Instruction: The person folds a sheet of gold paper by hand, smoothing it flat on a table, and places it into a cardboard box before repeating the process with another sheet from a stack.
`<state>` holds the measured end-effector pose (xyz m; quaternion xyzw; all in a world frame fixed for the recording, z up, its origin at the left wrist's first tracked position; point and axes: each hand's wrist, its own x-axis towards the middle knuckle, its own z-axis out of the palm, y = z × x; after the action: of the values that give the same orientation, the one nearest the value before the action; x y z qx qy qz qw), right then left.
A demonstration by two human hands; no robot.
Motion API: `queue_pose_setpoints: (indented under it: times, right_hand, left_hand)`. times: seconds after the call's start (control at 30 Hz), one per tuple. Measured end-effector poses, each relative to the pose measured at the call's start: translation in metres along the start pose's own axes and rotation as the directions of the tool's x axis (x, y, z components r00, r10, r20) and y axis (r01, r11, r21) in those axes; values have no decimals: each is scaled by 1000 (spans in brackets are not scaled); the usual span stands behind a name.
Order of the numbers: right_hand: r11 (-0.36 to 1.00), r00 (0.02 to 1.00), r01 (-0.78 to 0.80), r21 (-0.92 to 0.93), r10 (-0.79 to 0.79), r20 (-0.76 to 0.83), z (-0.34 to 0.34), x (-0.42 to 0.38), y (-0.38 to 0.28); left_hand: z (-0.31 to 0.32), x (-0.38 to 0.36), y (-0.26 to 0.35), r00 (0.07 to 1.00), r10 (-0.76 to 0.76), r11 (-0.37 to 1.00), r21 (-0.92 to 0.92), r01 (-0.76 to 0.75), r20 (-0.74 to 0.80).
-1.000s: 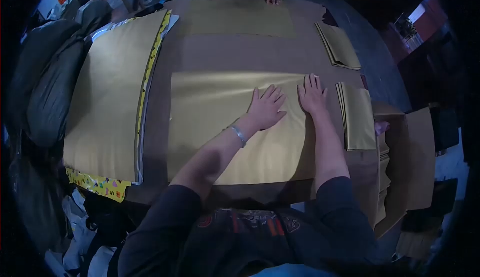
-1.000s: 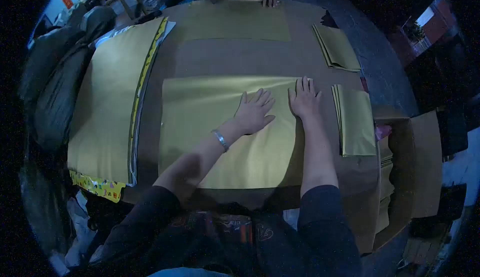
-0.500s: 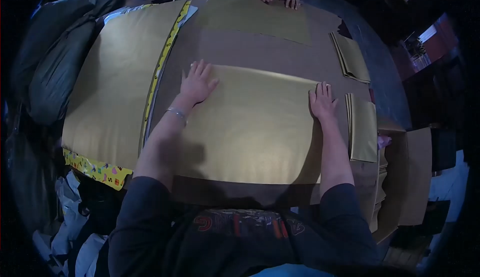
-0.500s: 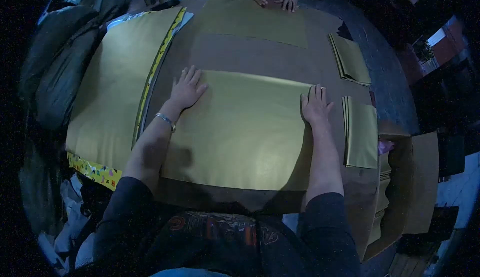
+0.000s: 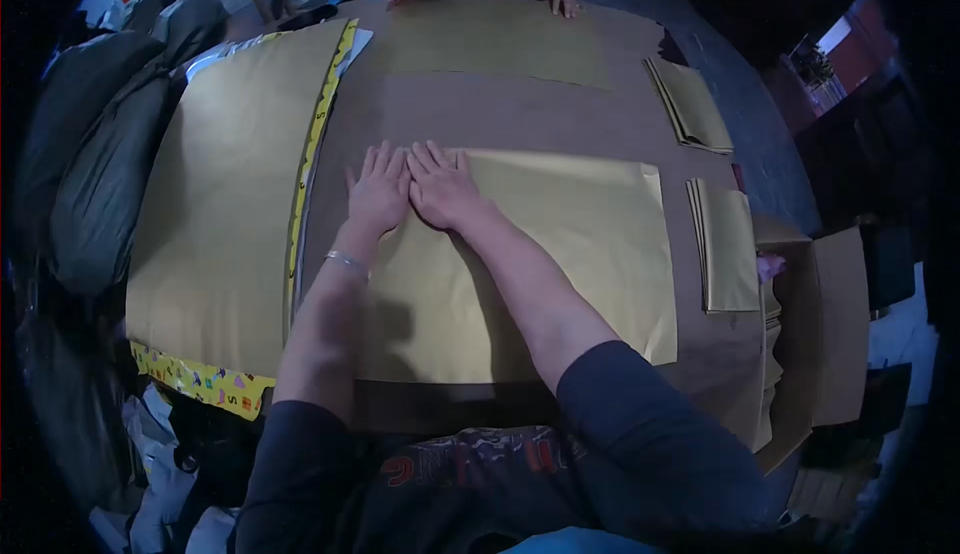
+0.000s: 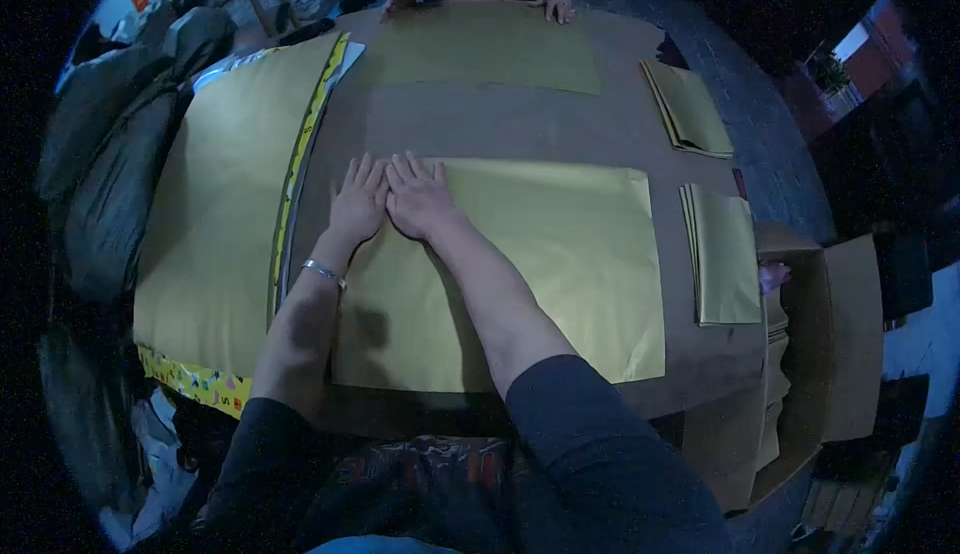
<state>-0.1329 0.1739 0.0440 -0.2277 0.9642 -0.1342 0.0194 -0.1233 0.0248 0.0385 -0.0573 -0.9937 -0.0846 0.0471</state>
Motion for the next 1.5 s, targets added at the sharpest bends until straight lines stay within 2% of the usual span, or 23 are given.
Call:
queue_pose_setpoints:
  times: [0.07, 0.27, 0.33, 0.63, 0.73, 0.77, 0.8, 0.9, 1.03, 1.1, 1.13, 1.23, 1.33, 1.4, 1.43, 1.5]
  right_hand:
    - [995, 996, 91, -27, -91, 15, -5, -5, 8]
    - [991, 992, -126, -53, 126, 0, -32, -41, 69]
    - [971, 973, -230, -70, 230, -9, -41, -60, 102]
    - [803, 823, -569, -178, 557, -116, -72, -134, 233]
    - [782, 793, -608, -142, 588, -157, -78, -140, 243]
    - [756, 772, -635, -157, 617, -153, -78, -138, 239]
    - [729, 749, -663, -173, 646, -148, -77, -137, 238]
    - [748, 770, -638, -185, 629, -112, -81, -140, 239]
    - [750, 773, -632, -197, 628, -91, -82, -138, 234]
    - [743, 766, -640, -197, 637, -87, -83, -139, 233]
    - [752, 774, -630, -195, 628, -82, -83, -138, 233]
    - [740, 773, -627, -244, 630, -77, -81, -139, 237]
    - [757, 783, -619, -211, 617, -83, -83, -141, 234]
    - [746, 774, -629, -219, 626, -92, -81, -136, 228]
    - [730, 761, -645, -226, 641, -99, -79, -135, 225]
    - [812, 838, -543, -215, 539, -86, -67, -123, 201]
  left_hand:
    - [5, 0, -3, 999, 16, 1000, 24, -15, -32]
    - [18, 5, -13, 999, 39, 998, 53, -38, -14]
    - [2, 2, -2, 999, -1, 998, 64, -3, 54]
    - [-5, 3, 1, 990, -39, 997, 67, 30, 132]
    - [23, 12, -4, 995, -73, 994, 91, 67, 64]
    - [0, 7, 28, 981, -153, 982, 132, 137, 119]
    - [4, 6, 47, 991, -82, 994, 79, 73, 105]
    - [12, 8, 125, 983, 141, 989, -47, -137, 114]
    - [29, 13, 212, 904, 422, 900, -155, -408, 68]
    - [33, 19, 221, 900, 432, 896, -142, -421, 58]
    - [35, 19, 219, 884, 464, 880, -139, -453, 54]
    - [28, 25, 175, 926, 378, 915, -158, -370, 21]
    - [13, 25, 107, 976, 201, 980, -33, -199, 83]
    - [11, 13, 59, 997, 73, 997, 16, -73, 21]
    - [6, 5, 40, 998, 65, 998, 18, -65, 20]
    - [-7, -20, 14, 1000, -5, 1000, 6, 5, 13]
